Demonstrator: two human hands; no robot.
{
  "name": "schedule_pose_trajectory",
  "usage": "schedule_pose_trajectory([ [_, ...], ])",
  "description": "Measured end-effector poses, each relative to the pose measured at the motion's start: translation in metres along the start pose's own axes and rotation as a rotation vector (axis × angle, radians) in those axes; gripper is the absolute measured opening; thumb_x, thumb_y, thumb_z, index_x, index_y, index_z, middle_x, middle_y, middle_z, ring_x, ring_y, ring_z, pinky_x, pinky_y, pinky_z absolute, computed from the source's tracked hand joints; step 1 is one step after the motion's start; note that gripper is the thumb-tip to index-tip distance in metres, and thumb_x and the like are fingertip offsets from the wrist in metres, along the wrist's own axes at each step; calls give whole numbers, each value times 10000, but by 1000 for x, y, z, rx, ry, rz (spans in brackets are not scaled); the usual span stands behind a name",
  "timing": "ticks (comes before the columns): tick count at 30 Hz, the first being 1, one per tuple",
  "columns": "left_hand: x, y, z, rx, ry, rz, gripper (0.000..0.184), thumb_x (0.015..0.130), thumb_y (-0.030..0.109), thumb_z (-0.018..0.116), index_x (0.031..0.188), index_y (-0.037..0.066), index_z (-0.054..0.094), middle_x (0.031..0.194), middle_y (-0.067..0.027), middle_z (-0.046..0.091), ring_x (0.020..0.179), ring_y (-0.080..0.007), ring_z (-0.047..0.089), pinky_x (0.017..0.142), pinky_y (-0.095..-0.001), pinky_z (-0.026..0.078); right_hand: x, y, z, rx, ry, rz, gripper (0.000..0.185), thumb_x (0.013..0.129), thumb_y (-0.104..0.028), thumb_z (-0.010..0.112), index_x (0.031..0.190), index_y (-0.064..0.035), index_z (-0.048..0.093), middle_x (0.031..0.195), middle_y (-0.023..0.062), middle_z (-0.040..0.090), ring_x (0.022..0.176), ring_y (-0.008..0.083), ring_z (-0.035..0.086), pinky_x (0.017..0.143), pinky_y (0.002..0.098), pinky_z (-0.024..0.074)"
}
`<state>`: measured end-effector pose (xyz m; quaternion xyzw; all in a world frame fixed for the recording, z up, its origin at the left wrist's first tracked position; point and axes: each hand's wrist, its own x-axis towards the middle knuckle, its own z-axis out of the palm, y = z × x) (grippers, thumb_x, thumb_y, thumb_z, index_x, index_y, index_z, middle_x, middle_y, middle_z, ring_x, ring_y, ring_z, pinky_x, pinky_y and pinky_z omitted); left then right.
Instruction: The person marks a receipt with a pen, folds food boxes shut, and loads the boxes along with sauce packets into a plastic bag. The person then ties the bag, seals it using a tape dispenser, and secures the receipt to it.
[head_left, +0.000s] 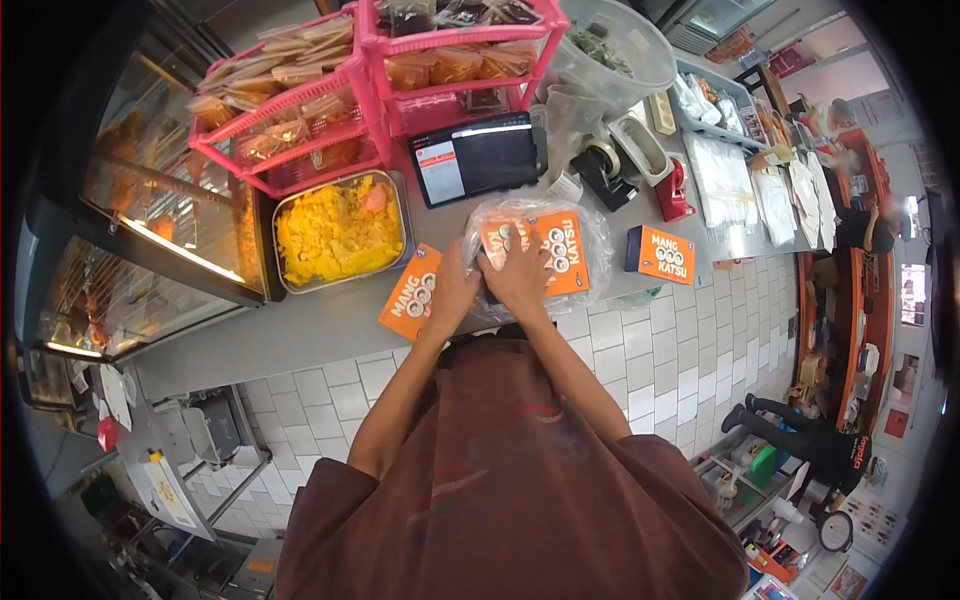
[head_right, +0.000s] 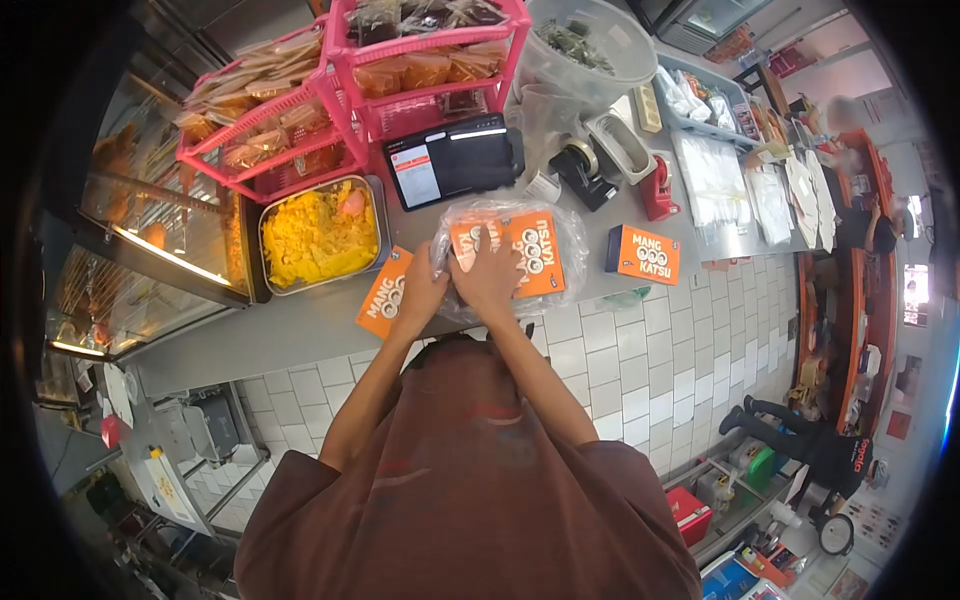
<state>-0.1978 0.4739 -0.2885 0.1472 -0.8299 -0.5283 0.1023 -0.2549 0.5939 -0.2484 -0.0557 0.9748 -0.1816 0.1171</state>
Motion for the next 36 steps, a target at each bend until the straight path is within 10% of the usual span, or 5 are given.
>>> schedule_pose_trajectory([
  [7, -22, -12, -25, -396, 14, -208, 583, 821, 138, 715, 1345, 4, 497, 1227, -222, 600, 1146, -388, 581, 972, -441, 463, -6, 34, 61, -160, 190, -237, 728, 925, -415, 571, 1548, -111, 350, 1588, 292, 243, 1480, 491, 168, 1033, 704, 277],
  [10, -34, -25, -48, 393, 194, 262, 738, 776, 222, 783, 1413, 26, 465, 1317, -214, 542, 1224, -371, 513, 1013, -485, 416, -4, 45, 48, -206, 27, -273, 733, 934, -398, 552, 1555, -85, 318, 1593, 296, 226, 1484, 504, 149, 1033, 742, 244],
  [17, -74, -17, -72, 565, -66, -174, 1216, 566, 244, 897, 1584, 165, 237, 1483, -229, 352, 1324, -414, 401, 1075, -548, 321, -15, 52, -10, 564, 225, -215, 327, 947, -142, 625, 1246, -18, 578, 1247, 181, 594, 1191, 318, 552, 973, 406, 452],
  [31, -56, 113, -75, -527, -182, -120, 921, 820, 374, 779, 1536, 53, 298, 1602, -211, 247, 1437, -373, 357, 1070, -488, 399, -58, 35, -99, 1020, -340, -54, 749, 1042, -332, 496, 1584, -57, 57, 1512, 183, 350, 1385, 286, 405, 1148, 385, 335],
  [36, -34, 32, -6, 104, 159, -150, 639, 886, 244, 709, 1412, 19, 425, 1327, -226, 529, 1149, -348, 598, 932, -399, 492, 4, 106, -98, 1026, -609, 17, 726, 1037, -339, 464, 1581, -1, 122, 1542, 172, 349, 1400, 262, 386, 1166, 360, 291],
])
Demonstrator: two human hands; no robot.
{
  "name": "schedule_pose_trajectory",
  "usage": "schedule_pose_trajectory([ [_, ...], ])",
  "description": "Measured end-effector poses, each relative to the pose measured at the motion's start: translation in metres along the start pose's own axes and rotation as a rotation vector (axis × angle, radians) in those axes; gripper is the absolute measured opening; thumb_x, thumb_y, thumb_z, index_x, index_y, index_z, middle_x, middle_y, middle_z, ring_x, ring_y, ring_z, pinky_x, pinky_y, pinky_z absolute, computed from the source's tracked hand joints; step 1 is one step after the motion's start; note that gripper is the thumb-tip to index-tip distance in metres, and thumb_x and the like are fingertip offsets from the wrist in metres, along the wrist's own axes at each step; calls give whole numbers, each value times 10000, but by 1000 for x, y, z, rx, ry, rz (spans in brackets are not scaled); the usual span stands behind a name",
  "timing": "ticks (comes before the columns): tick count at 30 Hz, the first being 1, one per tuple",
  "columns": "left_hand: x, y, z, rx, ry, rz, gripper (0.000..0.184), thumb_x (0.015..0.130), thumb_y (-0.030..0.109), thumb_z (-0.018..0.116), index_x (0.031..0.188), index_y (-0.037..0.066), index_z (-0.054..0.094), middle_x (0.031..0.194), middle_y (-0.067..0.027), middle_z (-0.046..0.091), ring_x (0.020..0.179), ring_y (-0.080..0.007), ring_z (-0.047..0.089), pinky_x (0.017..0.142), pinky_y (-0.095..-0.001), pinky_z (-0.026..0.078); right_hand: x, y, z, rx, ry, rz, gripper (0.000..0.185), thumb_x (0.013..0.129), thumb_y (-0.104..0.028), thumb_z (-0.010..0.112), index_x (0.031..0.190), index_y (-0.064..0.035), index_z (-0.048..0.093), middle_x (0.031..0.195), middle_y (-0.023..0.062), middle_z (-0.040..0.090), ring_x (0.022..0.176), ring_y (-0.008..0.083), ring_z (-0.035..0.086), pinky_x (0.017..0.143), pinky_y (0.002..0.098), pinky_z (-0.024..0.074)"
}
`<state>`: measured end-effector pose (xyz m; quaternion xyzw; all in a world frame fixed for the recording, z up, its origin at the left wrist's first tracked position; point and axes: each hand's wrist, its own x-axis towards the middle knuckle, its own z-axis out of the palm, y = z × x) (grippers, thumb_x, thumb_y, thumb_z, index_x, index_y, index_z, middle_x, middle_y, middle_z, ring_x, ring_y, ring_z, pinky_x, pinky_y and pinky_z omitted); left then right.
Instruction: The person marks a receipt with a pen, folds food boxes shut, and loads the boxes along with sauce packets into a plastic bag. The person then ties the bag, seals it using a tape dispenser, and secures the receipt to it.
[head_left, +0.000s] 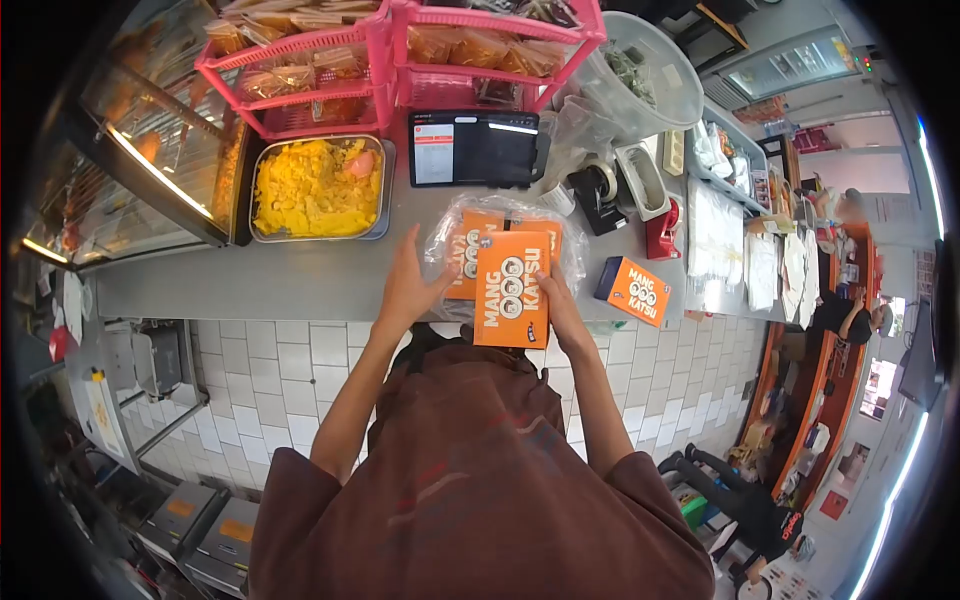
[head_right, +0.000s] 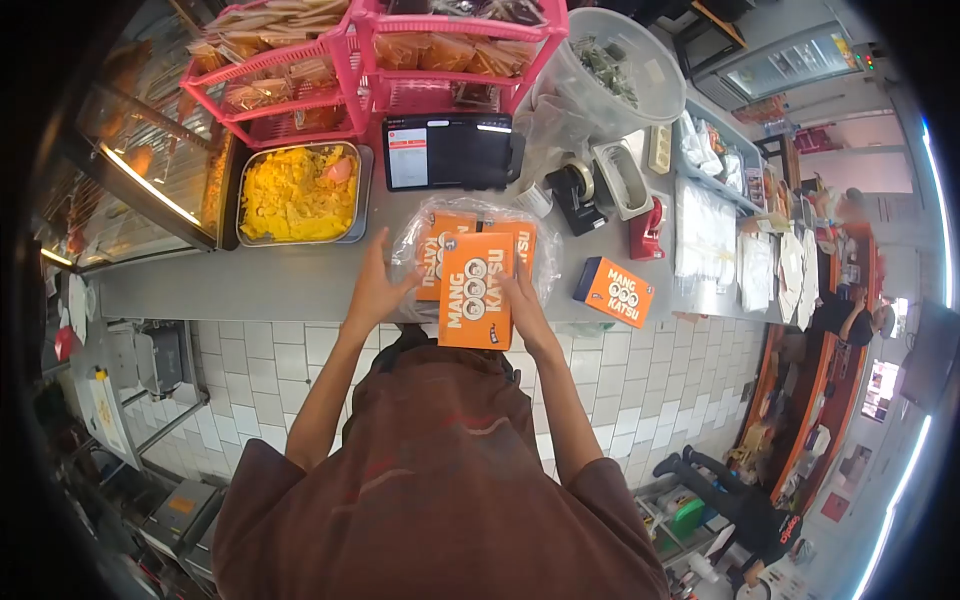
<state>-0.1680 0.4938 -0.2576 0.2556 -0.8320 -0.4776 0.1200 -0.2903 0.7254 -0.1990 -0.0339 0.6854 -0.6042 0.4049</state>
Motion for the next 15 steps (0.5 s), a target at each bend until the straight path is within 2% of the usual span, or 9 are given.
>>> schedule_pose_trajectory([
  [1, 5, -5, 10, 62, 31, -2, 548, 892, 196, 694, 1360, 7, 482, 1219, -238, 612, 1058, -346, 650, 887, -371, 515, 12, 10, -11, -20, -37, 13, 762, 1035, -338, 474, 1591, 10, 86, 1574, 181, 315, 1434, 269, 343, 1185, 354, 257],
  [4, 2, 13, 15, -61, 87, -135, 341, 906, 201, 689, 1155, -7, 582, 835, -164, 662, 739, -275, 658, 681, -353, 506, 52, 42, -11, -129, 19, -28, 774, 1030, -377, 472, 1588, 17, 107, 1593, 191, 301, 1456, 283, 320, 1187, 363, 253],
  [5, -1, 15, 19, -88, 156, -138, 298, 912, 200, 686, 1098, -10, 588, 779, -150, 642, 689, -245, 626, 643, -353, 484, 72, 60, -6, -108, 67, -57, 775, 1018, -399, 500, 1569, 39, 175, 1573, 210, 340, 1446, 311, 347, 1178, 384, 266],
  [7, -13, 12, 33, -138, 280, -153, 238, 923, 199, 678, 984, -17, 600, 666, -121, 602, 589, -187, 561, 567, -355, 440, 90, 51, 20, -6, 44, -237, 785, 1004, -412, 524, 1549, 58, 211, 1534, 240, 383, 1421, 348, 380, 1161, 400, 296],
  [8, -22, 15, 37, -169, 280, -166, 239, 927, 202, 676, 985, -17, 601, 674, -122, 599, 597, -171, 543, 567, -348, 433, 93, 50, 28, 48, 36, -321, 790, 997, -419, 536, 1539, 67, 229, 1514, 255, 404, 1409, 366, 396, 1152, 408, 311],
  [11, -39, 22, 40, -182, 263, -187, 247, 937, 214, 675, 989, -18, 606, 698, -119, 600, 616, -136, 508, 569, -332, 422, 106, 76, 31, -508, 98, -255, 704, 978, -394, 580, 1459, 82, 386, 1381, 292, 500, 1302, 393, 492, 1090, 426, 386],
  [14, -53, 31, 36, -58, 235, -189, 261, 939, 228, 682, 998, -18, 617, 707, -96, 616, 617, -129, 512, 575, -319, 433, 57, 32, -3, -757, -17, -360, 511, 959, -394, 623, 1213, 49, 620, 1230, 250, 590, 1117, 396, 599, 954, 440, 480],
  [15, -54, 36, 34, -21, 237, -189, 265, 938, 231, 685, 1004, -17, 621, 703, -86, 618, 613, -130, 516, 577, -313, 439, 47, 36, -21, -594, 16, -509, 428, 930, -354, 678, 1156, 10, 666, 1225, 208, 604, 1119, 361, 605, 948, 432, 479],
])
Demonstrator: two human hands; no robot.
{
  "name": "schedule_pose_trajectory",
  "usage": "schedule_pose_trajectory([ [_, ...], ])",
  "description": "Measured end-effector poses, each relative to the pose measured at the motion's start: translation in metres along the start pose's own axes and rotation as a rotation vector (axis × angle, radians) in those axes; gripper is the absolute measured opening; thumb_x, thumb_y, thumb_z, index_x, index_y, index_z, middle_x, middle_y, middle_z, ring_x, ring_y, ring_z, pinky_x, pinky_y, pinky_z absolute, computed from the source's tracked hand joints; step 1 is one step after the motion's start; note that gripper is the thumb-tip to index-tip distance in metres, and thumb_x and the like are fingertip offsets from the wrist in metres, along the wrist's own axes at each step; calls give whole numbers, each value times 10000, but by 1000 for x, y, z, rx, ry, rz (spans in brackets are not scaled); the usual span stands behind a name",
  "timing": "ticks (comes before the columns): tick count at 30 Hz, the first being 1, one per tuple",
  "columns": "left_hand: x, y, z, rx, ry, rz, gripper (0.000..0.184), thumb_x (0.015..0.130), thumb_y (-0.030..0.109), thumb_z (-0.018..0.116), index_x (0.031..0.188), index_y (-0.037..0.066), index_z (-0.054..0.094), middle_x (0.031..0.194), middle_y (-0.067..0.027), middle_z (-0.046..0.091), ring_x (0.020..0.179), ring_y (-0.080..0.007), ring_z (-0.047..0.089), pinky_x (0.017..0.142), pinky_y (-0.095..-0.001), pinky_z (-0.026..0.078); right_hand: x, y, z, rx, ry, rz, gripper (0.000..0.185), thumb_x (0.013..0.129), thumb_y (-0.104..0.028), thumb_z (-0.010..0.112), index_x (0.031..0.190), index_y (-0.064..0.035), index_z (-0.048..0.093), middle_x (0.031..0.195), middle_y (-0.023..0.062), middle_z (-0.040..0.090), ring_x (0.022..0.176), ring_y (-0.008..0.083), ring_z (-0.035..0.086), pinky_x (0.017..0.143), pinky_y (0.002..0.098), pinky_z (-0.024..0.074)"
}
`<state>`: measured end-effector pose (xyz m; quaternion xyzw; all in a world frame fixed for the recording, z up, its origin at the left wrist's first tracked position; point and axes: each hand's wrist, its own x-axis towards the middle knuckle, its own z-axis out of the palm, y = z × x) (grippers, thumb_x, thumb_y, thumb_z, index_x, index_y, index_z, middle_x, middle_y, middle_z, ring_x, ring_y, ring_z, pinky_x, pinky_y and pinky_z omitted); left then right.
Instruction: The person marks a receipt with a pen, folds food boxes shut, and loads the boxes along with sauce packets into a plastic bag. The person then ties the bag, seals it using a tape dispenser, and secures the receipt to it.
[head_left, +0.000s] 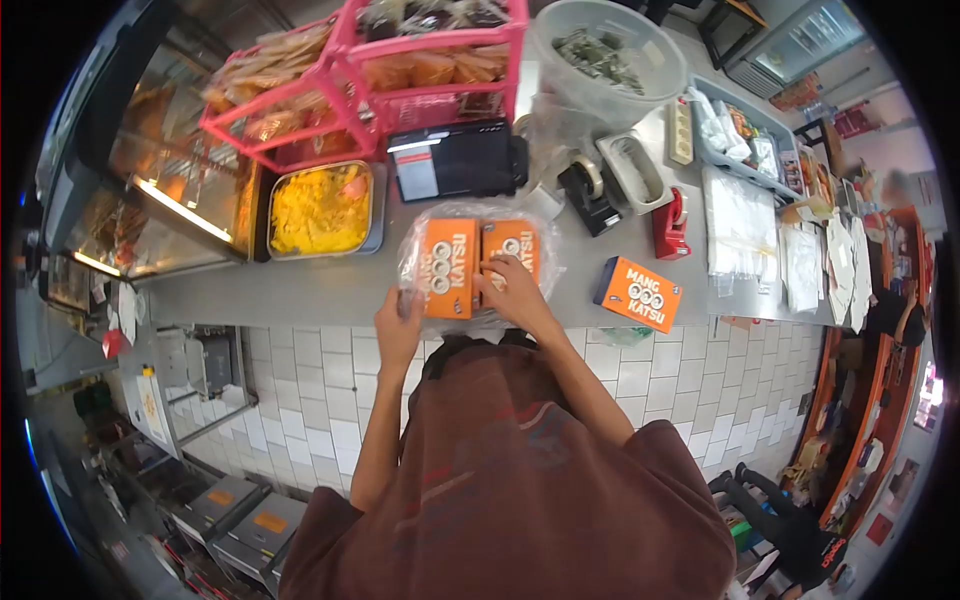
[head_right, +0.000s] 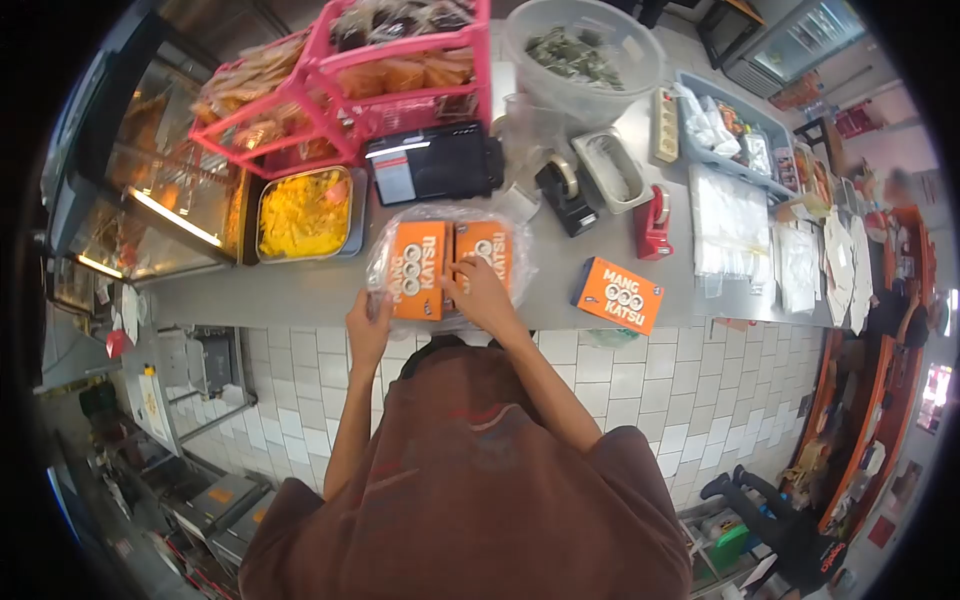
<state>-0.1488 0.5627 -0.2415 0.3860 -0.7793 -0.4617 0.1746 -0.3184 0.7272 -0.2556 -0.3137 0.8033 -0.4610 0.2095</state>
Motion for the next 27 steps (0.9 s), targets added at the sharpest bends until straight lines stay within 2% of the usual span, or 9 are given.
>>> schedule_pose_trajectory([
  [1, 0, 9, -1, 35, 6, 4, 269, 938, 235, 689, 1009, -17, 625, 699, -76, 621, 609, -131, 519, 580, -307, 445, -7, 8, -23, 25, 54, -18, 418, 917, -333, 696, 1173, -4, 664, 1225, 202, 604, 1129, 355, 601, 960, 430, 476],
  [3, 3, 30, -2, 65, 22, 27, 392, 898, 259, 738, 1152, -12, 611, 917, -117, 650, 817, -199, 596, 733, -334, 482, -25, 28, -74, 76, 146, -47, 417, 889, -292, 732, 1206, -32, 660, 1225, 188, 605, 1148, 342, 592, 983, 427, 468],
  [7, 13, 43, 13, 256, 133, 252, 740, 818, 332, 810, 1371, -29, 476, 1360, -227, 529, 1249, -362, 516, 1047, -448, 407, -59, 70, -173, -666, 93, 56, 948, 698, -287, 871, 1497, -131, 387, 1398, 192, 481, 1316, 373, 445, 1074, 542, 372],
  [10, 31, 57, 27, 348, -4, 256, 890, 779, 363, 834, 1442, -34, 394, 1439, -258, 465, 1345, -418, 435, 1117, -492, 351, -84, 121, -201, -1071, -60, 110, 1114, 617, -302, 904, 1541, -164, 297, 1429, 188, 433, 1346, 389, 396, 1080, 570, 342],
  [13, 49, 54, 41, 574, -66, 376, 1018, 743, 387, 850, 1518, 14, 306, 1483, -268, 406, 1401, -439, 363, 1125, -508, 340, -83, 135, -222, -806, -176, 100, 1167, 577, -359, 903, 1549, -166, 287, 1374, 187, 479, 1338, 384, 414, 1085, 561, 344],
  [16, 59, 57, 47, 587, -140, 373, 1051, 742, 399, 843, 1552, 68, 260, 1524, -269, 344, 1432, -441, 316, 1135, -511, 329, -86, 92, -224, -649, -118, 300, 1130, 576, -443, 887, 1525, -155, 344, 1314, 199, 514, 1261, 378, 499, 1042, 536, 398],
  [20, 69, 42, 52, 520, -170, 340, 1021, 780, 352, 814, 1572, 98, 223, 1546, -251, 328, 1428, -435, 330, 1143, -510, 323, -80, 47, -201, -262, 9, 231, 927, 697, -513, 827, 1457, -130, 457, 1230, 223, 562, 1089, 355, 618, 944, 459, 491],
  [26, 67, 42, 50, 435, -122, 409, 935, 837, 260, 766, 1575, 85, 219, 1533, -261, 351, 1425, -442, 335, 1147, -504, 323, -23, -14, -101, 898, -63, 476, 870, 833, -497, 747, 1456, -3, 395, 1234, 237, 554, 1120, 265, 601, 950, 413, 500],
  [27, 70, 37, 49, 419, -133, 405, 930, 842, 253, 761, 1577, 88, 216, 1535, -265, 347, 1425, -445, 334, 1149, -501, 321, -14, -23, -84, 891, -31, 486, 915, 837, -521, 734, 1462, 31, 356, 1222, 267, 556, 1125, 326, 600, 956, 435, 494],
])
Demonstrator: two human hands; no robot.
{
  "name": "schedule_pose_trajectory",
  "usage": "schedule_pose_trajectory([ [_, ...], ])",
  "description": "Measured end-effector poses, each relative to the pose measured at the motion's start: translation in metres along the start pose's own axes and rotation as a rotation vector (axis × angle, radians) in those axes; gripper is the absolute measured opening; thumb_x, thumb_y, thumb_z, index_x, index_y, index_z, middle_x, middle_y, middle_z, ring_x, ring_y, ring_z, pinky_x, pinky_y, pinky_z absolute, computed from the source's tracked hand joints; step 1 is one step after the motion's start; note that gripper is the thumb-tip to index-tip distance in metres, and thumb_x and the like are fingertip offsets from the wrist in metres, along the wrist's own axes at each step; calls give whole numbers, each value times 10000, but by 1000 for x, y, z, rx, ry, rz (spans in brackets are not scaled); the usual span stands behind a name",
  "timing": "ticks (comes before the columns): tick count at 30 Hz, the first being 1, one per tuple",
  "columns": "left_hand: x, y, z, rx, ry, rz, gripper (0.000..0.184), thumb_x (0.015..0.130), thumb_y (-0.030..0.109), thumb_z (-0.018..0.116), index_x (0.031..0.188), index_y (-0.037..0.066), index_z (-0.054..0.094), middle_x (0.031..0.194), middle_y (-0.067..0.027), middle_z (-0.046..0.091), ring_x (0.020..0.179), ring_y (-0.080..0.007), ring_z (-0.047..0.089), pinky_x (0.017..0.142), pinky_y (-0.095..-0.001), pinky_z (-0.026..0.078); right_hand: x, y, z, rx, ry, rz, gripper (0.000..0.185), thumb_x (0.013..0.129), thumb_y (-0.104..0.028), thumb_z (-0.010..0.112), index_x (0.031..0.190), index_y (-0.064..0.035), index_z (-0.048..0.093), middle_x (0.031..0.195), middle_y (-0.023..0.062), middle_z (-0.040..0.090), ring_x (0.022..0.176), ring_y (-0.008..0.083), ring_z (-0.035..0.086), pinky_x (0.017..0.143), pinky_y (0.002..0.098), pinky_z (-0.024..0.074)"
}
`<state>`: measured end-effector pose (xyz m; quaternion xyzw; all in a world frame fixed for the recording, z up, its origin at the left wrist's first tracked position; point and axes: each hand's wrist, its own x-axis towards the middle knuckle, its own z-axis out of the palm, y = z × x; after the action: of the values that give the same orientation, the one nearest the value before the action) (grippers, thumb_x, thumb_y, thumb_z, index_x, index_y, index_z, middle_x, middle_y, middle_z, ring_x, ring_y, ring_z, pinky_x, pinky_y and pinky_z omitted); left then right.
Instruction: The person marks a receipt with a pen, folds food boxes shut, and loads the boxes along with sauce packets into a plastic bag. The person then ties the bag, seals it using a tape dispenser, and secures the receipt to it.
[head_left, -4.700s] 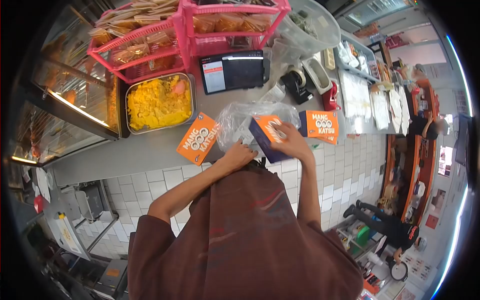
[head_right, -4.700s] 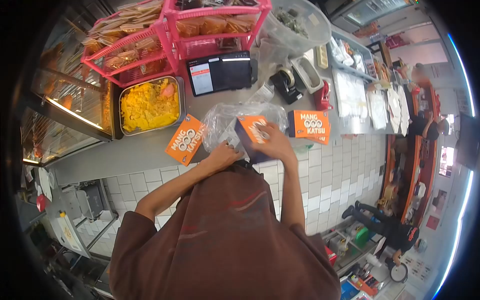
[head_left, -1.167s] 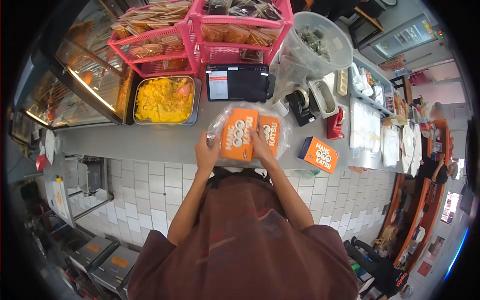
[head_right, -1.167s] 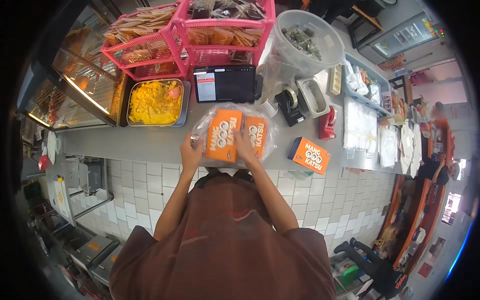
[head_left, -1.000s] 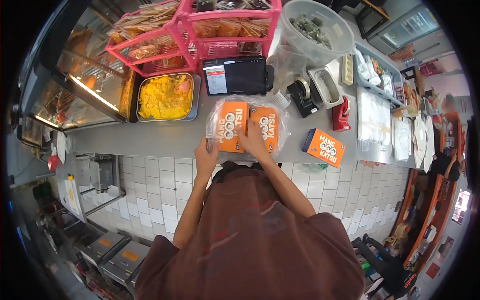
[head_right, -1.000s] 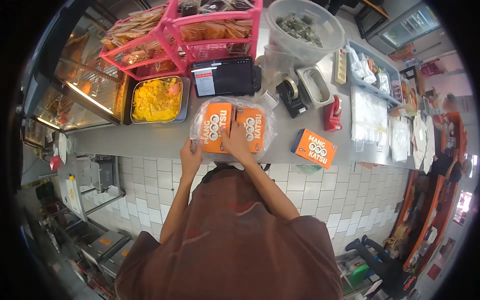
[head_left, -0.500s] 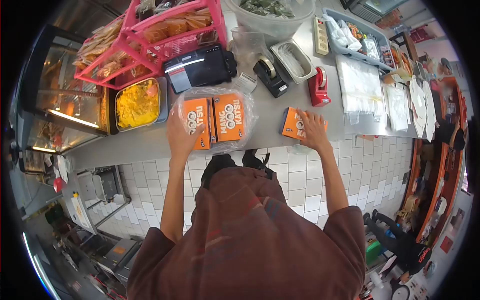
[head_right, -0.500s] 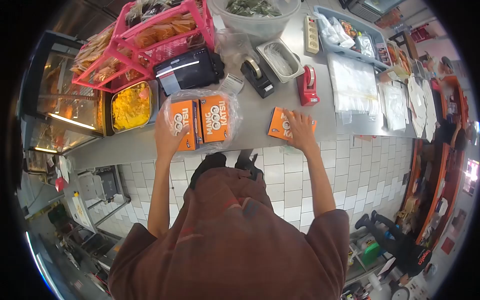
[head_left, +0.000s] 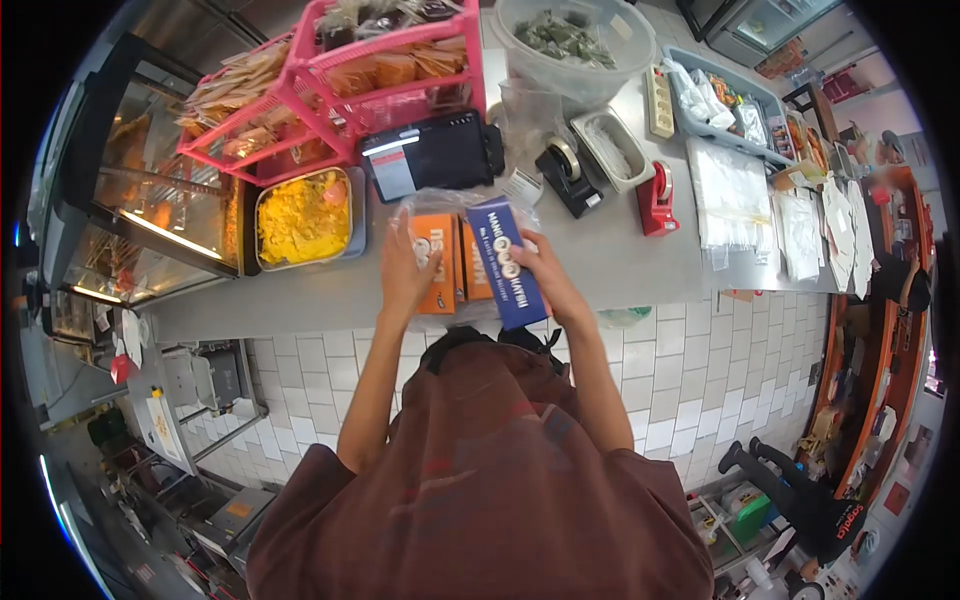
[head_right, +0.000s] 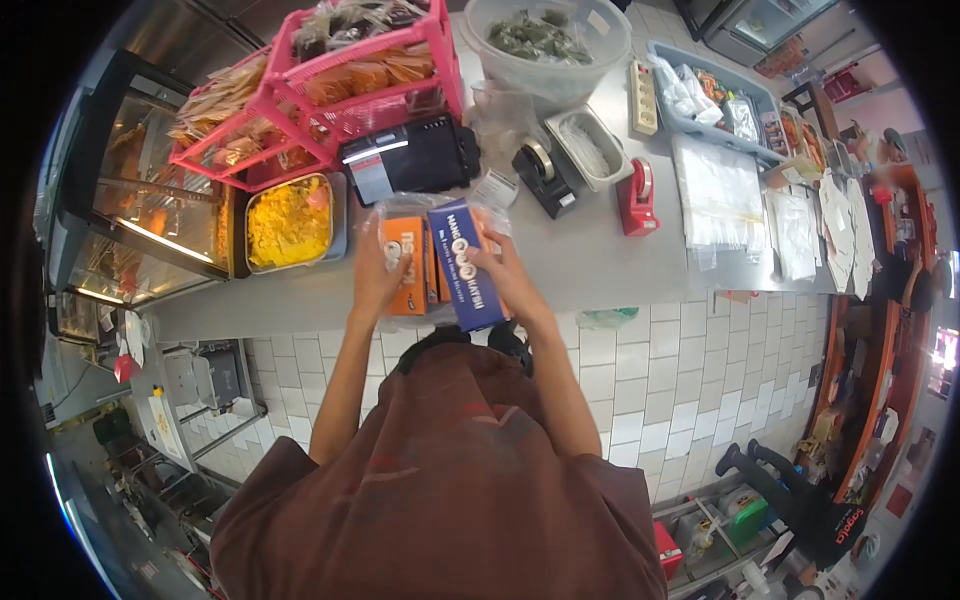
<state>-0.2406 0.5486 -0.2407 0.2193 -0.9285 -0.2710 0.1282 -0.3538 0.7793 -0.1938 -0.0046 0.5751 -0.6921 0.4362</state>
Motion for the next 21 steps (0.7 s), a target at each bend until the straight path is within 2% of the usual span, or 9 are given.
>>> schedule_pose_trajectory([
  [2, -2, -15, 8, -39, -1, 6, 921, 851, 239, 752, 1581, 93, 211, 1538, -271, 340, 1425, -450, 332, 1153, -496, 318, 34, 44, 6, -573, 252, -194, 929, 824, -533, 740, 1480, -6, 345, 1233, 270, 531, 1157, 396, 576, 974, 471, 475],
  [3, -4, -16, 10, -51, 4, -22, 908, 863, 228, 739, 1588, 112, 205, 1559, -276, 303, 1442, -447, 306, 1150, -513, 306, 14, 13, 38, -858, 409, -72, 962, 793, -542, 763, 1489, -30, 340, 1263, 286, 483, 1191, 447, 523, 989, 511, 450],
  [6, -3, -9, 9, -67, -7, -59, 890, 881, 269, 722, 1589, 110, 207, 1583, -272, 259, 1450, -437, 292, 1138, -541, 294, 20, 34, 71, -1271, 658, -169, 968, 779, -538, 773, 1490, -42, 343, 1293, 289, 441, 1189, 469, 489, 977, 529, 443],
  [10, -5, -11, 10, -62, -6, -115, 884, 896, 338, 695, 1593, 121, 197, 1593, -255, 246, 1440, -421, 306, 1114, -556, 299, 35, 61, 52, -1150, 689, -386, 889, 820, -555, 729, 1471, -49, 394, 1298, 255, 446, 1179, 425, 503, 952, 500, 462],
  [13, -3, -21, 11, -205, 88, -125, 858, 894, 365, 692, 1581, 138, 231, 1542, -230, 350, 1389, -401, 382, 1092, -548, 322, 54, 63, 13, -1064, 943, -403, 832, 850, -531, 720, 1433, -12, 429, 1248, 234, 515, 1155, 383, 541, 936, 486, 468],
  [15, 10, -27, 17, -410, 238, -167, 782, 887, 364, 698, 1542, 135, 339, 1463, -193, 482, 1321, -377, 467, 1064, -543, 347, 96, 87, -32, -694, 837, -137, 730, 874, -490, 720, 1364, 0, 489, 1145, 206, 568, 1081, 323, 569, 898, 453, 471],
  [16, 22, -35, 21, -395, 214, -171, 721, 884, 353, 703, 1495, 123, 399, 1399, -171, 531, 1270, -366, 499, 1047, -533, 363, 109, 90, -48, -504, 779, -18, 680, 886, -469, 720, 1330, 6, 519, 1094, 192, 594, 1045, 293, 583, 879, 437, 472],
  [19, 53, -49, 13, -406, 145, -123, 562, 870, 311, 721, 1358, 91, 549, 1240, -111, 640, 1135, -340, 569, 993, -497, 409, 102, 63, -54, -500, 487, 63, 581, 896, -450, 723, 1180, 42, 600, 1052, 177, 634, 933, 234, 599, 840, 395, 479],
  [21, 63, -46, -6, -490, 87, -15, 478, 856, 268, 736, 1274, 76, 606, 1182, -83, 658, 1073, -331, 582, 956, -465, 440, 84, 56, -40, -566, 557, -165, 474, 915, -370, 719, 1118, 46, 619, 990, 160, 641, 895, 209, 586, 803, 353, 480],
])
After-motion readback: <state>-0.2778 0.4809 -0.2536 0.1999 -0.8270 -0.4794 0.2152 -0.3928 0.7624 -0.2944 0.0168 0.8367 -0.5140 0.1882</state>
